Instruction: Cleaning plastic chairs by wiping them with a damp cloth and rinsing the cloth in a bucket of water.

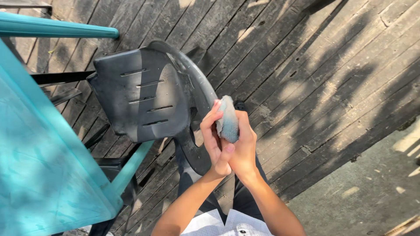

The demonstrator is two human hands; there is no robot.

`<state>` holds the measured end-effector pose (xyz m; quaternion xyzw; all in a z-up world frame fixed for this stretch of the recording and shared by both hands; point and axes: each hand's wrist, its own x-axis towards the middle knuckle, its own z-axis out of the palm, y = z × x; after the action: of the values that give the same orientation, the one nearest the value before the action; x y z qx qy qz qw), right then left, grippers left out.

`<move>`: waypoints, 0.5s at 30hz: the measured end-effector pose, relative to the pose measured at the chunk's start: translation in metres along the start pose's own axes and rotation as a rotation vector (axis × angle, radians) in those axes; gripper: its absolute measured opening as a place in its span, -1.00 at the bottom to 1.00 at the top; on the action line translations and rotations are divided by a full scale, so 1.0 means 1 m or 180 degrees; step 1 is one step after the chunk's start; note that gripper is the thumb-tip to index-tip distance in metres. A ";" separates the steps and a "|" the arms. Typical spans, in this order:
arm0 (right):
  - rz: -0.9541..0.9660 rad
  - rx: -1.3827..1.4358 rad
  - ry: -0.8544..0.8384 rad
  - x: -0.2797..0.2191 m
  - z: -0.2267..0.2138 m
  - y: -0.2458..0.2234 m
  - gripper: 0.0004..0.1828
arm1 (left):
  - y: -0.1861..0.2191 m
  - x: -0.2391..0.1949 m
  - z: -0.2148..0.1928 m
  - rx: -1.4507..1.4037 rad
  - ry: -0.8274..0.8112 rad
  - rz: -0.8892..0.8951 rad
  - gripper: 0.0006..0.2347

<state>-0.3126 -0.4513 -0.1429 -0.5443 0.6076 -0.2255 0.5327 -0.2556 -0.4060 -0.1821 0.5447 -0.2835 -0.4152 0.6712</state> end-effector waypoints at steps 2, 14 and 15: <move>-0.0058 0.0011 0.0185 0.007 -0.031 0.004 -0.61 | -0.008 -0.002 0.036 -0.0179 -0.0087 -0.0084 -0.40; -0.0354 0.0717 0.0720 0.025 -0.074 0.062 -0.75 | -0.003 0.070 0.098 0.1335 -0.1557 0.0195 -0.76; -0.0478 0.0690 0.0679 0.024 -0.069 0.063 -0.71 | -0.002 0.074 0.097 0.1289 -0.1546 0.0015 -0.77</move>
<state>-0.3970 -0.4750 -0.1834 -0.5004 0.5905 -0.3854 0.5024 -0.2998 -0.5183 -0.1658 0.5517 -0.5136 -0.4667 0.4627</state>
